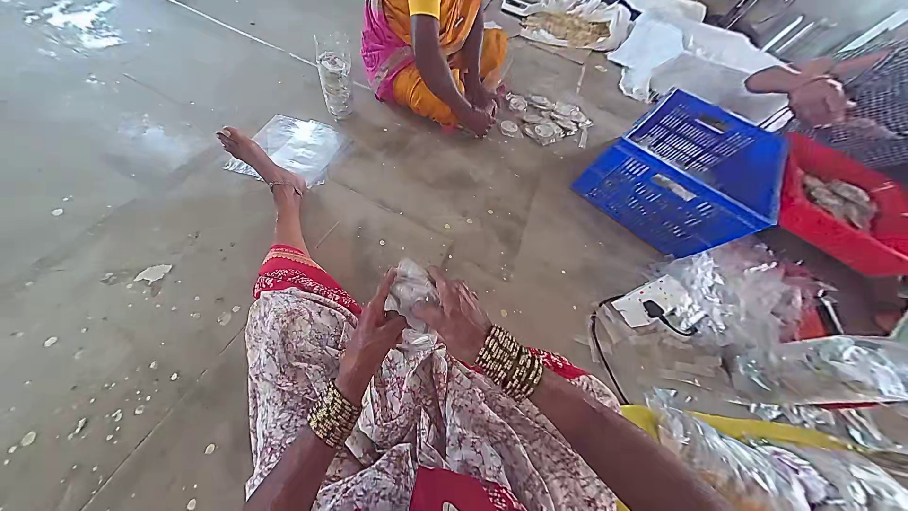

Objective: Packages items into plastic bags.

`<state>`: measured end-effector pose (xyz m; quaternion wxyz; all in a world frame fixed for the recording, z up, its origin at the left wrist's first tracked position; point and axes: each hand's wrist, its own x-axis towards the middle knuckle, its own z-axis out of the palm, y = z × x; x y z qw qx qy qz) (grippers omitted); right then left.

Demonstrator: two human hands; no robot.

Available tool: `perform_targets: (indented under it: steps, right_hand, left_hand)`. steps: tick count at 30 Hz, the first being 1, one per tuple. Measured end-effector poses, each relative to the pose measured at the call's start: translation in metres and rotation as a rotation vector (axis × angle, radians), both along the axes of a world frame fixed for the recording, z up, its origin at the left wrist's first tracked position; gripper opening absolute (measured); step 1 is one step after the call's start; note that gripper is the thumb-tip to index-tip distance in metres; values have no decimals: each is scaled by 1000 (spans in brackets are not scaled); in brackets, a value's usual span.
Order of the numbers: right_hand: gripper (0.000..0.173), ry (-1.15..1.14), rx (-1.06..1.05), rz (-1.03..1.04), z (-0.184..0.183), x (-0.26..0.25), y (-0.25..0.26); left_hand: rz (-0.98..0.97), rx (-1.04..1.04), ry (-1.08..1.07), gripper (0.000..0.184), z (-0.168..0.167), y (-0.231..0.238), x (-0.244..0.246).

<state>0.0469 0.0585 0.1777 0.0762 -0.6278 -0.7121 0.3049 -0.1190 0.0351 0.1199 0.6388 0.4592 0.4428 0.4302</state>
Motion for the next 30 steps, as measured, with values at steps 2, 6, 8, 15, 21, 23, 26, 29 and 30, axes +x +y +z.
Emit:
perform_targets:
  steps: [2,6,8,15,21,23,26,29,30]
  right_hand:
    - [70,-48,-83,-81,15,-5,12]
    - [65,-158,-162,-139,32,-16,29]
    - [66,-204,-156,-97,31,-23,29]
    - [59,-371,-47,357,30,-37,13]
    - [44,-541,32,443,22,-48,4]
    - [46,-550,77,490,18,-47,2]
    - [68,-365,10,454,23,-31,8]
    - [77,56,34,325,6,1,1]
    - [76,153,100,308,-5,9,-3]
  left_hand:
    - [-37,2,127,82,2,-3,6]
    - [-32,-14,228,85,5,-10,19]
    - [-24,-15,209,85,5,-12,20]
    - [109,30,-9,79,3,-20,16]
    - [148,30,-157,69,-4,-24,24]
    - [159,60,-177,66,-6,-22,23]
    - [176,49,-164,69,-3,-18,18]
    - [188,11,-162,64,-3,-14,12]
    - [163,16,-150,64,-3,-12,11]
